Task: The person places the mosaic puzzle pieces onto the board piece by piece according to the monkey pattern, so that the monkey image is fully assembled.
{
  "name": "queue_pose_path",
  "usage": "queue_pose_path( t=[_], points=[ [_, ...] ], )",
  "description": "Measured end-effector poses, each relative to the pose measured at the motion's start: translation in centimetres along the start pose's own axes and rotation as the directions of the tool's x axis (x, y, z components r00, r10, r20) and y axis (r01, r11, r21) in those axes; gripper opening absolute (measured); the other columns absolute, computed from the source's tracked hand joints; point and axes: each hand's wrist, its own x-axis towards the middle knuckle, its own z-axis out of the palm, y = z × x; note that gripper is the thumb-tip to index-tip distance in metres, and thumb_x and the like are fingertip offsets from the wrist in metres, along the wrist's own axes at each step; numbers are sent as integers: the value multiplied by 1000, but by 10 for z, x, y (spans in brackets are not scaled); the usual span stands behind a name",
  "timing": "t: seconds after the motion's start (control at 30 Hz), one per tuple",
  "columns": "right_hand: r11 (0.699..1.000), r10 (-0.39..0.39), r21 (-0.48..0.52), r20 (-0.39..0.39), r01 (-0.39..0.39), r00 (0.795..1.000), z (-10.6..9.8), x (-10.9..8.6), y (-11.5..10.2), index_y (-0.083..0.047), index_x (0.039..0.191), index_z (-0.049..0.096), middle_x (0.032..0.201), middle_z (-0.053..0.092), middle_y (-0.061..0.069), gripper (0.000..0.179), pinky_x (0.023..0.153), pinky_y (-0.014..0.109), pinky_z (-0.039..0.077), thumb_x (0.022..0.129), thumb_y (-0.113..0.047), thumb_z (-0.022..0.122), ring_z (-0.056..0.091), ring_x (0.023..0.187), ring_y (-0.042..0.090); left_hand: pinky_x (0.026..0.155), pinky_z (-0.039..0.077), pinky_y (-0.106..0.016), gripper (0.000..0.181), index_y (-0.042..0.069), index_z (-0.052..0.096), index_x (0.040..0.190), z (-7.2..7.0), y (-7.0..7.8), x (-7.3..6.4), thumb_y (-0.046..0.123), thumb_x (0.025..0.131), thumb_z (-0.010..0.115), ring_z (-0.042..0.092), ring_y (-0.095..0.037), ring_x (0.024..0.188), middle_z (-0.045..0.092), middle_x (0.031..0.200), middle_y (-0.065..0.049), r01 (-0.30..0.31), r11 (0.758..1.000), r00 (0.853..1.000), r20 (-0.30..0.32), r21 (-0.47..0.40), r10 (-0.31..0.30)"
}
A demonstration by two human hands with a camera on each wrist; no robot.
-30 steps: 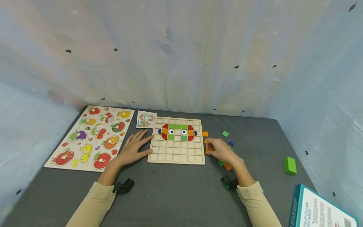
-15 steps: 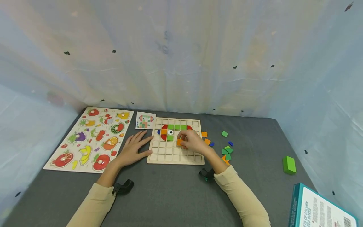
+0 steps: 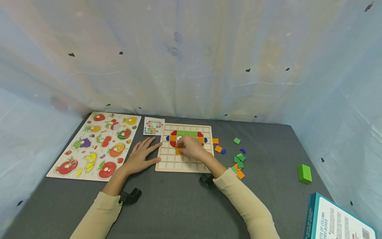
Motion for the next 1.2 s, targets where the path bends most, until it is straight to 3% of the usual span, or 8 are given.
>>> queue_pose_path(
  t=[0.13,0.3,0.47,0.67,0.77,0.87,1.03,1.2],
  points=[
    [996,3,-91,-22,-5,1000,3,0,-2,-6,104,79,96,67,6,15,72,30,52,91,-4,72,63,85,19,115,3,-64,70,17,42,154,0,0,0,45,95,66,12,-41,150,22,162,-19,-7,1000,1000,-7,-1,7],
    [992,-12,-129,-48,6,999,5,-4,-2,-8,103,77,97,69,5,13,74,31,53,91,-4,73,64,87,18,115,3,-65,69,16,44,153,1,-1,-1,44,94,66,13,-42,149,24,161,-20,-15,1000,1000,-26,-6,15],
    [1000,15,-21,-121,-17,993,-10,-22,14,-5,105,75,98,70,7,14,71,32,52,91,-5,72,63,82,18,115,3,-65,70,17,43,154,2,-1,0,46,94,66,13,-42,149,23,162,-19,-18,1000,1000,-21,-5,18],
    [983,169,104,-220,-149,961,-45,-58,65,2,103,74,84,65,8,14,61,32,46,90,-3,73,56,70,18,114,4,-65,70,17,43,154,3,-2,0,47,94,65,14,-42,149,24,162,-20,-21,1000,999,-27,-2,21],
    [963,269,87,-210,-256,940,-57,-74,87,1,102,73,83,63,9,15,60,33,44,88,-5,76,54,70,21,114,5,-66,70,16,43,153,3,-3,-1,48,94,65,15,-43,148,24,161,-21,-29,1000,999,-36,3,29],
    [946,325,47,-162,-322,932,-62,-84,99,-1,102,72,89,61,10,20,63,34,43,87,-12,79,53,75,22,113,5,-67,70,15,44,153,3,-3,-2,47,94,65,15,-44,148,24,161,-22,-32,999,999,-41,2,32],
    [947,320,42,-102,-317,942,-60,-88,106,-2,98,70,92,59,11,20,66,36,43,87,-15,79,51,77,22,114,4,-65,71,15,43,153,2,-1,-2,47,94,66,13,-42,149,23,162,-21,-16,1000,1000,-23,-6,15],
    [945,326,76,-128,-319,937,-57,-89,105,-3,92,68,90,60,10,17,67,35,45,85,-12,81,54,77,21,114,4,-66,71,15,43,153,2,0,-1,46,94,66,14,-42,149,23,162,-21,-16,1000,1000,-26,0,16]
  ],
)
